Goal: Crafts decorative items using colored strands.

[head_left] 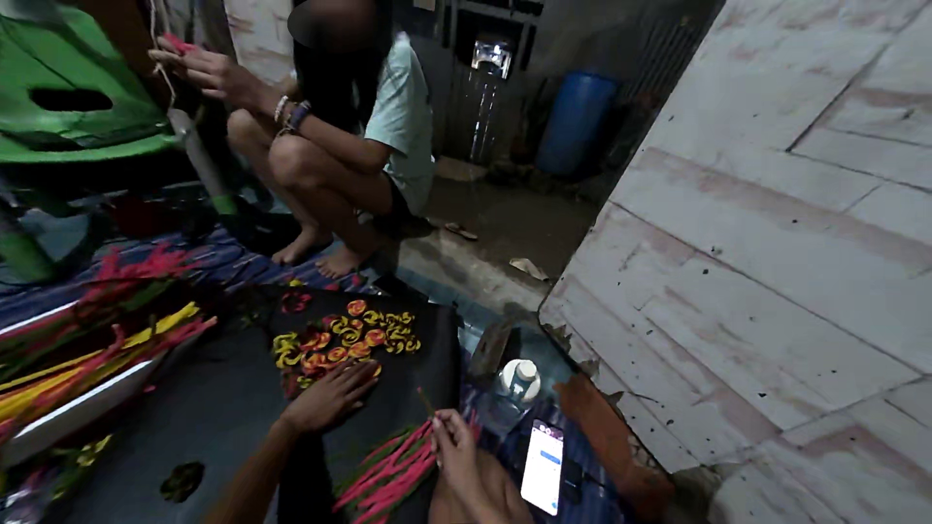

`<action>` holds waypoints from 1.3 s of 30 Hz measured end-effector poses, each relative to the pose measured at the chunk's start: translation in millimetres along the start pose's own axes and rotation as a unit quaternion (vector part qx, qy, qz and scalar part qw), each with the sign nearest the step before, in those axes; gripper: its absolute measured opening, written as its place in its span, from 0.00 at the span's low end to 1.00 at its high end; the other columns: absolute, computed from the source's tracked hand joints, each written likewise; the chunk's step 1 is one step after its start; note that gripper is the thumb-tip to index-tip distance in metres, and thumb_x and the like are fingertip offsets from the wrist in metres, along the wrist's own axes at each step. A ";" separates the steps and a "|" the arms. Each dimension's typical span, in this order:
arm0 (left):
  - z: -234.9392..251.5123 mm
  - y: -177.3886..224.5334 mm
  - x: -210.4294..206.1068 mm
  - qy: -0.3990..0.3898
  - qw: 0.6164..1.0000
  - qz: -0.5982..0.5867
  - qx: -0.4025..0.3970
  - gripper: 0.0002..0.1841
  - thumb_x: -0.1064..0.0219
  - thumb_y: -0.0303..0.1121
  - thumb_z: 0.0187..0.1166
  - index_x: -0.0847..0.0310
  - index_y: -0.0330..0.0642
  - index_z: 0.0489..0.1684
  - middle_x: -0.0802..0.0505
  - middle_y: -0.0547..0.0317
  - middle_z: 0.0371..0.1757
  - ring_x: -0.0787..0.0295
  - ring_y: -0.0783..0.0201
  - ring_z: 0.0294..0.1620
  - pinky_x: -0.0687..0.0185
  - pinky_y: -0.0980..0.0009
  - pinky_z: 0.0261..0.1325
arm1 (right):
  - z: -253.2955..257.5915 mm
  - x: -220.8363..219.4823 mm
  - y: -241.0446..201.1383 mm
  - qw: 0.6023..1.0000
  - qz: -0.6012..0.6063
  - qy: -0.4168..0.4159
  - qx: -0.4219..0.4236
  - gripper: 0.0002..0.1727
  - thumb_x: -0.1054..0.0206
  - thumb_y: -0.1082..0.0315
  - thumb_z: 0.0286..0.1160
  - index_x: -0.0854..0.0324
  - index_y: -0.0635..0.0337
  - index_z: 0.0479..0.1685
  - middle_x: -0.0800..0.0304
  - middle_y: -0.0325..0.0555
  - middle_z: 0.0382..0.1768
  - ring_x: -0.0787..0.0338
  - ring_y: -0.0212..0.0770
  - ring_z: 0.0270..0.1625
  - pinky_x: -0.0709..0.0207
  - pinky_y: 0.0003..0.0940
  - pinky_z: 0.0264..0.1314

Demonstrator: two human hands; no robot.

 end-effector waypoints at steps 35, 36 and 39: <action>5.4 219.1 164.3 0.432 0.727 -0.516 0.134 0.06 0.30 0.24 0.76 0.06 0.36 0.40 0.01 0.65 0.45 0.06 0.76 0.55 0.17 0.73 0.73 | -76.7 6.4 -129.4 0.930 -0.076 -0.010 0.359 0.04 0.25 0.68 0.73 0.07 0.56 0.40 0.05 0.34 0.53 0.10 0.22 0.58 0.14 0.19 0.60; 5.9 219.7 166.1 0.448 0.726 -0.507 0.123 0.06 0.31 0.26 0.78 0.06 0.40 0.41 0.01 0.67 0.46 0.06 0.75 0.56 0.18 0.71 0.74 | -78.5 8.8 -136.0 0.928 -0.070 -0.012 0.365 0.04 0.25 0.68 0.73 0.07 0.57 0.39 0.05 0.35 0.52 0.09 0.23 0.57 0.14 0.19 0.59; 7.2 223.6 172.5 0.478 0.713 -0.502 0.104 0.09 0.34 0.35 0.84 0.06 0.51 0.50 0.05 0.73 0.42 0.09 0.81 0.42 0.11 0.80 0.53 | -87.8 17.4 -154.8 0.939 -0.037 -0.045 0.338 0.04 0.30 0.69 0.79 0.11 0.58 0.43 0.06 0.35 0.49 0.08 0.22 0.49 0.12 0.18 0.52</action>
Point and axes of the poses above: each hand's wrist, its own z-axis towards the middle knuckle, its own x-axis out of the back of the hand, y = z × x, the point moved 3 cm from there along z, towards the middle knuckle
